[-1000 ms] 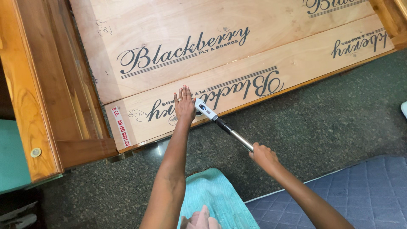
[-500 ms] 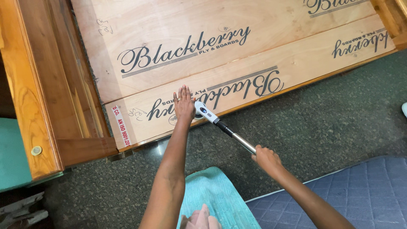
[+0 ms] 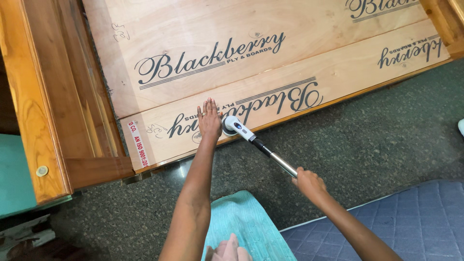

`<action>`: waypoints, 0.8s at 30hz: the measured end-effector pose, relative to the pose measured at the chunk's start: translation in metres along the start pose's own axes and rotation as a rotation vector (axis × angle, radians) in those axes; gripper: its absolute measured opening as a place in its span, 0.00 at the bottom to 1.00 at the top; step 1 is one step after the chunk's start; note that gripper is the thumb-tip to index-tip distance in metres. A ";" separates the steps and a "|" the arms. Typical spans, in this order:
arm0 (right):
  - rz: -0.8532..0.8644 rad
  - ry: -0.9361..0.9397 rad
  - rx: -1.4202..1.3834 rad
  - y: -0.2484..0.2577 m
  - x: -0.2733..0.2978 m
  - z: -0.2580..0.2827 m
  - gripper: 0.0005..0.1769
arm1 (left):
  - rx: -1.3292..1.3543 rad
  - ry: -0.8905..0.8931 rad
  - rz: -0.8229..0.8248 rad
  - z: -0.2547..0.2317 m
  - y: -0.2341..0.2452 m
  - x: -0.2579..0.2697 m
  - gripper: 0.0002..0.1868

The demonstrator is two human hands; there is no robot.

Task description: The person cleans the interior wooden boards of a bed frame using a handheld motorized scrubbing brush, moving it across the surface of the plywood.

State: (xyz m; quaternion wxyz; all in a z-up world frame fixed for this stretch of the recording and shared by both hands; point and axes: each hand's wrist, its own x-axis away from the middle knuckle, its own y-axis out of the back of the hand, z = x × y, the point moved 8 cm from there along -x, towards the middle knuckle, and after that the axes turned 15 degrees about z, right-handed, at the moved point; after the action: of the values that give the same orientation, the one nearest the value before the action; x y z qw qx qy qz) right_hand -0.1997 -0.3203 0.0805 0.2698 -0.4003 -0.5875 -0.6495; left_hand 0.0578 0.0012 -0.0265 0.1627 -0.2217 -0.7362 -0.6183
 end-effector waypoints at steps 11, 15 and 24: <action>0.010 -0.044 -0.051 0.001 -0.003 -0.020 0.20 | -0.010 0.006 0.006 0.000 0.002 0.001 0.36; 0.001 -0.052 -0.080 0.007 -0.001 -0.021 0.20 | -0.021 0.013 0.030 -0.001 0.004 0.002 0.36; 0.028 -0.109 -0.149 0.012 -0.021 -0.029 0.22 | -0.029 0.027 0.076 -0.008 0.010 0.002 0.36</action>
State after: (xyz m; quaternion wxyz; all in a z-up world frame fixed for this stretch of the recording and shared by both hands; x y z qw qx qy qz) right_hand -0.1841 -0.3535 0.0699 0.2159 -0.4621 -0.5458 -0.6648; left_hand 0.0612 -0.0046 -0.0156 0.1928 -0.2436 -0.7159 -0.6253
